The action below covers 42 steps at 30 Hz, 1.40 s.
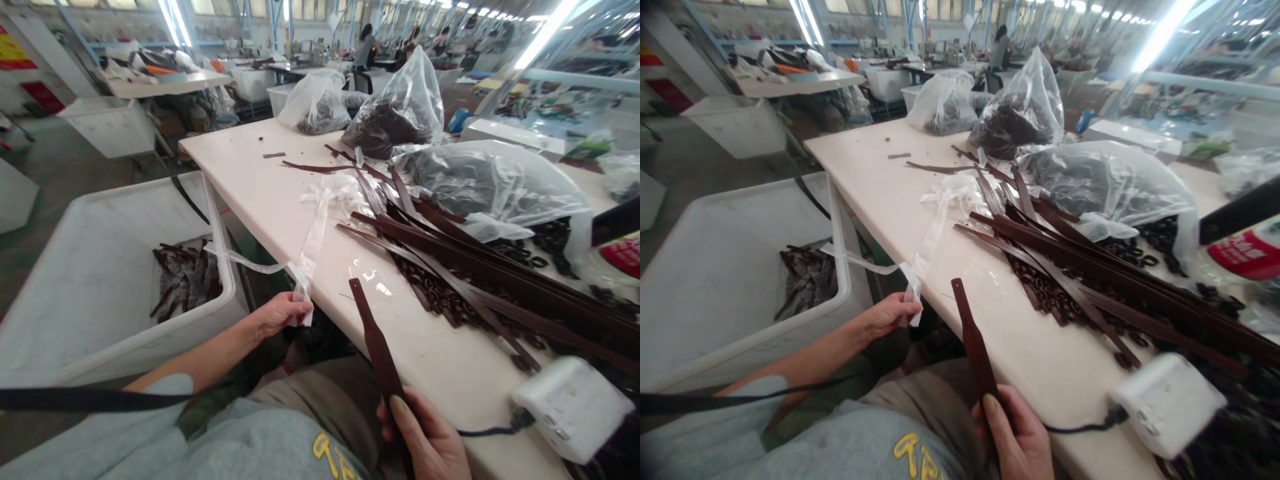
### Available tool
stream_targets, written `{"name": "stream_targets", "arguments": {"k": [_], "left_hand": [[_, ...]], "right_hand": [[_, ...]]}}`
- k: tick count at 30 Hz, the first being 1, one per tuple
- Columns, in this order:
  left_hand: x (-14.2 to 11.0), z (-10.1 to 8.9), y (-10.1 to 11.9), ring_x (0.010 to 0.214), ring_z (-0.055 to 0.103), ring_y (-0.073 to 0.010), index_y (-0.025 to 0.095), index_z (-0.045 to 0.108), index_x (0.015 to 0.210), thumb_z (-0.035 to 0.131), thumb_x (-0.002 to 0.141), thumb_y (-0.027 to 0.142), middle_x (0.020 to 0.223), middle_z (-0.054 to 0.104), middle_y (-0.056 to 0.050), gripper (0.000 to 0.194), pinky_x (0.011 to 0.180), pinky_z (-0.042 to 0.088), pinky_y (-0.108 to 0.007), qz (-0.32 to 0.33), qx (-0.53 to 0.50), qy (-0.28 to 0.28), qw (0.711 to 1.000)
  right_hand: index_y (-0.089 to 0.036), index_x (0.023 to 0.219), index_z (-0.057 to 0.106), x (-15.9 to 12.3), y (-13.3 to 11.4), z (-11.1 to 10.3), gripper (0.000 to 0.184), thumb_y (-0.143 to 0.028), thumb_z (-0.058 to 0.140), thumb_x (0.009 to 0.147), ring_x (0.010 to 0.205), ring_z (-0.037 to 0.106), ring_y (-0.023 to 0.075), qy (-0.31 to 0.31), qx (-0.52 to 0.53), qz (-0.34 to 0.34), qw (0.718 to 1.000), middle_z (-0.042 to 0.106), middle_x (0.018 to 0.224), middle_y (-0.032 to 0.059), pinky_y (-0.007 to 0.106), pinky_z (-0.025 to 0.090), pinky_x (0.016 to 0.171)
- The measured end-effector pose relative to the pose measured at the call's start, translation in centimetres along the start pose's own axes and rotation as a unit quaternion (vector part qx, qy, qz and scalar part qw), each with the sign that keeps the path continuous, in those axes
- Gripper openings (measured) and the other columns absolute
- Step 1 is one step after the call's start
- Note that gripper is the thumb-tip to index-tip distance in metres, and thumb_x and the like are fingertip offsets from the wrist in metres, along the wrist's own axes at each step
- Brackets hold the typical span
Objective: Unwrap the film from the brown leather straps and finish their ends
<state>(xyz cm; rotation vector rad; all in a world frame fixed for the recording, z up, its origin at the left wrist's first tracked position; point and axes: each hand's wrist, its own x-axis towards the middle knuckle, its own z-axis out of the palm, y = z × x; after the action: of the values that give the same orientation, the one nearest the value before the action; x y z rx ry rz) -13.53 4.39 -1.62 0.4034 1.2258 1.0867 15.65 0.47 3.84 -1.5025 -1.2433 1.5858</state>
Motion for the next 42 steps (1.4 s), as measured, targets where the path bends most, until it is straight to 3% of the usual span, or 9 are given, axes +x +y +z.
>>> {"name": "stream_targets", "arguments": {"k": [4, 9, 13, 20, 24, 27, 31, 36, 42], "left_hand": [[-0.7, 1.1, 0.0, 0.041, 0.045, -0.0056, 0.013, 0.058, 0.058, 0.092, 0.046, 0.044, 0.047, 0.052, 0.002, 0.048, 0.04, 0.031, -0.018, -0.003, -0.004, -0.017, 1.0], [-1.3, 2.4, 0.1, 0.039, 0.039, -0.0044, 0.014, 0.058, 0.06, 0.091, 0.047, 0.044, 0.045, 0.05, 0.004, 0.047, 0.038, 0.021, -0.019, -0.004, 0.016, -0.039, 0.999], [-1.8, 3.2, 0.1, 0.038, 0.037, -0.0049, 0.015, 0.058, 0.061, 0.087, 0.054, 0.046, 0.046, 0.049, 0.004, 0.043, 0.039, 0.019, -0.02, 0.027, 0.081, -0.072, 0.994], [-2.9, 4.4, 0.2, 0.041, 0.036, -0.0057, 0.015, 0.058, 0.057, 0.085, 0.057, 0.045, 0.049, 0.05, 0.003, 0.041, 0.04, 0.022, -0.022, 0.034, 0.138, -0.128, 0.982], [-3.2, 4.6, 0.1, 0.042, 0.037, -0.0059, 0.014, 0.063, 0.06, 0.083, 0.058, 0.046, 0.051, 0.054, 0.001, 0.037, 0.04, 0.021, -0.022, 0.027, 0.137, -0.167, 0.976], [-3.1, 4.5, -0.1, 0.039, 0.035, -0.0055, 0.014, 0.062, 0.061, 0.08, 0.063, 0.05, 0.045, 0.048, 0.003, 0.04, 0.039, 0.019, -0.021, 0.013, 0.14, -0.173, 0.975], [-3.2, 4.7, 0.1, 0.037, 0.034, -0.0038, 0.014, 0.059, 0.067, 0.075, 0.07, 0.055, 0.05, 0.05, 0.005, 0.043, 0.037, 0.017, -0.019, 0.039, 0.103, -0.125, 0.986], [-3.6, 4.6, 0.7, 0.036, 0.034, -0.0028, 0.014, 0.058, 0.069, 0.08, 0.065, 0.047, 0.052, 0.052, 0.005, 0.039, 0.037, 0.018, -0.019, 0.065, 0.083, -0.079, 0.991], [-3.7, 4.2, 0.7, 0.04, 0.034, -0.0052, 0.011, 0.074, 0.081, 0.077, 0.069, 0.046, 0.053, 0.054, 0.001, 0.037, 0.039, 0.018, -0.022, 0.003, 0.197, -0.193, 0.961]], "right_hand": [[-0.017, 0.078, 0.072, 1.4, -1.6, 2.1, 0.047, -0.063, 0.076, 0.071, 0.052, 0.054, 0.0121, -0.036, 0.03, 0.005, 0.999, 0.065, 0.064, 0.0012, 0.022, 0.045, 0.052], [-0.017, 0.097, 0.075, 2.9, -2.5, 4.2, 0.045, -0.057, 0.076, 0.075, 0.049, 0.048, 0.009, -0.067, 0.081, 0.052, 0.993, 0.06, 0.055, -0.003, 0.019, 0.034, 0.046], [-0.017, 0.101, 0.075, 4.3, -3.4, 5.3, 0.045, -0.054, 0.077, 0.074, 0.053, 0.052, 0.0101, -0.101, 0.095, 0.022, 0.99, 0.062, 0.06, -0.0025, 0.02, 0.039, 0.05], [-0.017, 0.094, 0.075, 6.3, -4.8, 6.8, 0.03, -0.044, 0.072, 0.081, 0.056, 0.055, 0.0083, -0.155, 0.061, -0.037, 0.985, 0.07, 0.079, 0.0007, 0.019, 0.045, 0.051], [-0.015, 0.081, 0.074, 6.9, -4.8, 7.0, 0.025, -0.04, 0.073, 0.08, 0.05, 0.051, 0.0074, -0.164, 0.048, -0.038, 0.985, 0.066, 0.065, -0.001, 0.018, 0.04, 0.047], [-0.015, 0.08, 0.074, 6.8, -4.8, 6.6, 0.027, -0.042, 0.073, 0.078, 0.048, 0.05, 0.0074, -0.141, 0.053, -0.035, 0.988, 0.063, 0.06, -0.0025, 0.018, 0.039, 0.045], [-0.016, 0.086, 0.075, 6.4, -5.0, 5.9, 0.03, -0.044, 0.074, 0.075, 0.047, 0.049, 0.0073, -0.104, 0.062, -0.03, 0.992, 0.063, 0.061, -0.0028, 0.018, 0.038, 0.044], [-0.017, 0.087, 0.075, 6.1, -5.0, 5.5, 0.031, -0.046, 0.075, 0.075, 0.047, 0.05, 0.0071, -0.088, 0.064, -0.031, 0.994, 0.063, 0.062, -0.003, 0.017, 0.037, 0.042], [-0.017, 0.084, 0.075, 6.1, -4.8, 5.9, 0.029, -0.045, 0.073, 0.077, 0.048, 0.049, 0.0071, -0.111, 0.042, -0.045, 0.992, 0.063, 0.061, -0.0029, 0.017, 0.038, 0.045]]}}
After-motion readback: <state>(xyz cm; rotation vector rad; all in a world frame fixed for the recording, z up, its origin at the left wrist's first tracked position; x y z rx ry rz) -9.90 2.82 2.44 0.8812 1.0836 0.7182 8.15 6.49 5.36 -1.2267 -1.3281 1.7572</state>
